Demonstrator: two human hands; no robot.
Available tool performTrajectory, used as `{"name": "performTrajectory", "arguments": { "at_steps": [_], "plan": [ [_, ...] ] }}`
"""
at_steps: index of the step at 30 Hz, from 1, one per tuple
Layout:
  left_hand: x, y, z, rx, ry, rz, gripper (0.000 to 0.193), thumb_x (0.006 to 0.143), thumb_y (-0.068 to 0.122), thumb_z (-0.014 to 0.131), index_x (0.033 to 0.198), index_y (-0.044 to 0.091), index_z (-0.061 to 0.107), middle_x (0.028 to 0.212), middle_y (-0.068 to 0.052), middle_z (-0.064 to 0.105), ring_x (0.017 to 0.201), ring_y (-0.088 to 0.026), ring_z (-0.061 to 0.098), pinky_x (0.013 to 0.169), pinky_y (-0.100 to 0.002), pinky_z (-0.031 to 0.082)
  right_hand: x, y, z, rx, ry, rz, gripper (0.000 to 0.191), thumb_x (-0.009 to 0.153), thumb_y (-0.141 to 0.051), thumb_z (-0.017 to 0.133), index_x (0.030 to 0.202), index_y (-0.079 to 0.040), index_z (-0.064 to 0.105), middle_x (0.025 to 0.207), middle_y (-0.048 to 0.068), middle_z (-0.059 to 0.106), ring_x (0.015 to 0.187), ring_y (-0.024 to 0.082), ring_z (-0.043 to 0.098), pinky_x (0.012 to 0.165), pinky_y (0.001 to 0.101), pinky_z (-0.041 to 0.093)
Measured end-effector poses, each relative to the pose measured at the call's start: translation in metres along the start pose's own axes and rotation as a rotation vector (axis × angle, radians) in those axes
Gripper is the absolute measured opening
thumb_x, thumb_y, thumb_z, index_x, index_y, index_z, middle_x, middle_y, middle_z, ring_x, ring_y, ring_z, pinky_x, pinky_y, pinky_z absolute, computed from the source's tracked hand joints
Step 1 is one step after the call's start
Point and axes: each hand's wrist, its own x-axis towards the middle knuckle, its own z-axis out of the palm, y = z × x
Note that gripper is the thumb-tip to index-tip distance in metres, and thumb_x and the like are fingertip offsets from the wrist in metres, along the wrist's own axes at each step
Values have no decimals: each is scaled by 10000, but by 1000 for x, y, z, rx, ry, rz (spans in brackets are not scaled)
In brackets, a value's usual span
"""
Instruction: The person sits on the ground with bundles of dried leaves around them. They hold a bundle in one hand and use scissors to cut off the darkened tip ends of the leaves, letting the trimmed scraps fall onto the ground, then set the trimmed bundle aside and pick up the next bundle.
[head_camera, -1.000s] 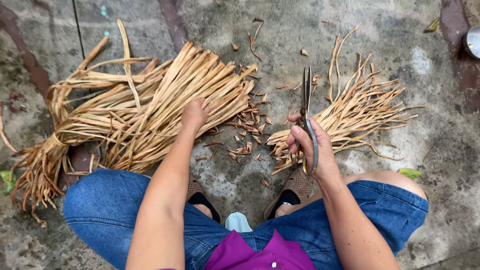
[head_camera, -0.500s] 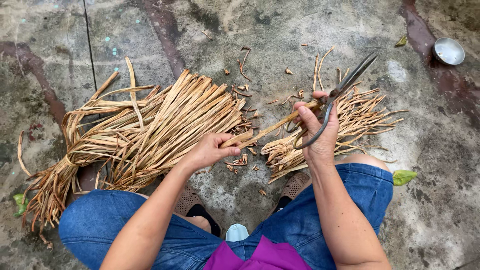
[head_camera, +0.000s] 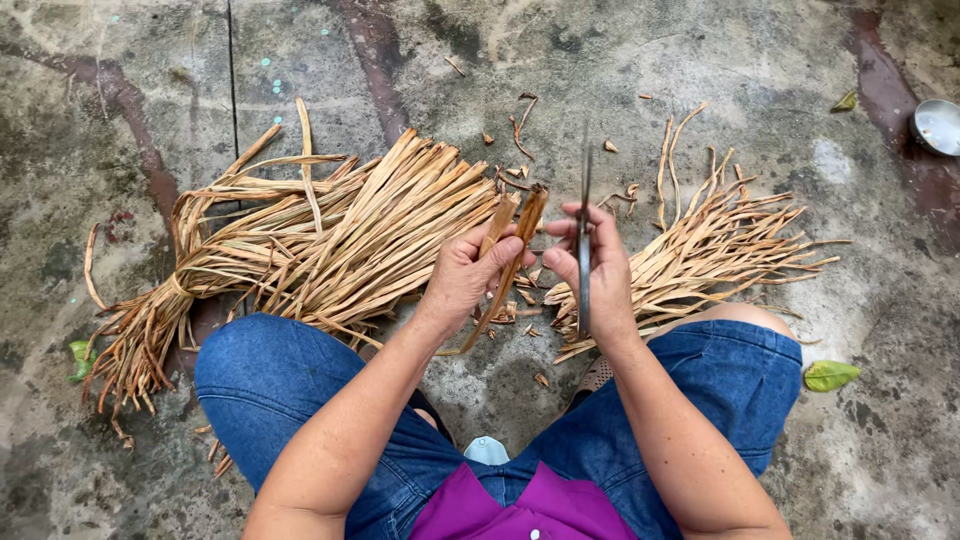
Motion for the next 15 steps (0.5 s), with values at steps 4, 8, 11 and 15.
{"name": "performTrajectory", "arguments": {
  "at_steps": [4,8,11,15],
  "plan": [
    [5,1,-8,-64,43,78,258,974,195,725,1184,48,699,896,-52,772,570,-7,485,501,-173,374,-8,8,11,-199,-49,67,645,863,-208,828,1416,-87,517,1175,67,670,956,115,618,864,271,548],
    [6,1,-7,-53,32,110,257,972,183,734,1183,42,695,887,-47,776,591,0,499,509,-162,377,-13,13,19,-353,-67,106,712,813,-240,859,1419,-101,513,1160,36,713,912,104,625,833,270,545],
    [7,1,-4,-54,68,101,253,970,154,749,1179,19,704,877,-21,732,629,-5,535,515,-167,385,-9,13,22,-327,-60,123,710,828,-271,851,1431,-105,516,1133,31,693,910,96,650,828,278,566],
    [7,1,-1,-108,67,69,241,947,136,737,1151,18,686,928,-12,754,773,-41,709,569,-191,470,-8,10,27,-369,-51,80,696,836,-311,854,1418,-107,530,1087,23,711,903,79,681,820,271,576]
  ]
}}
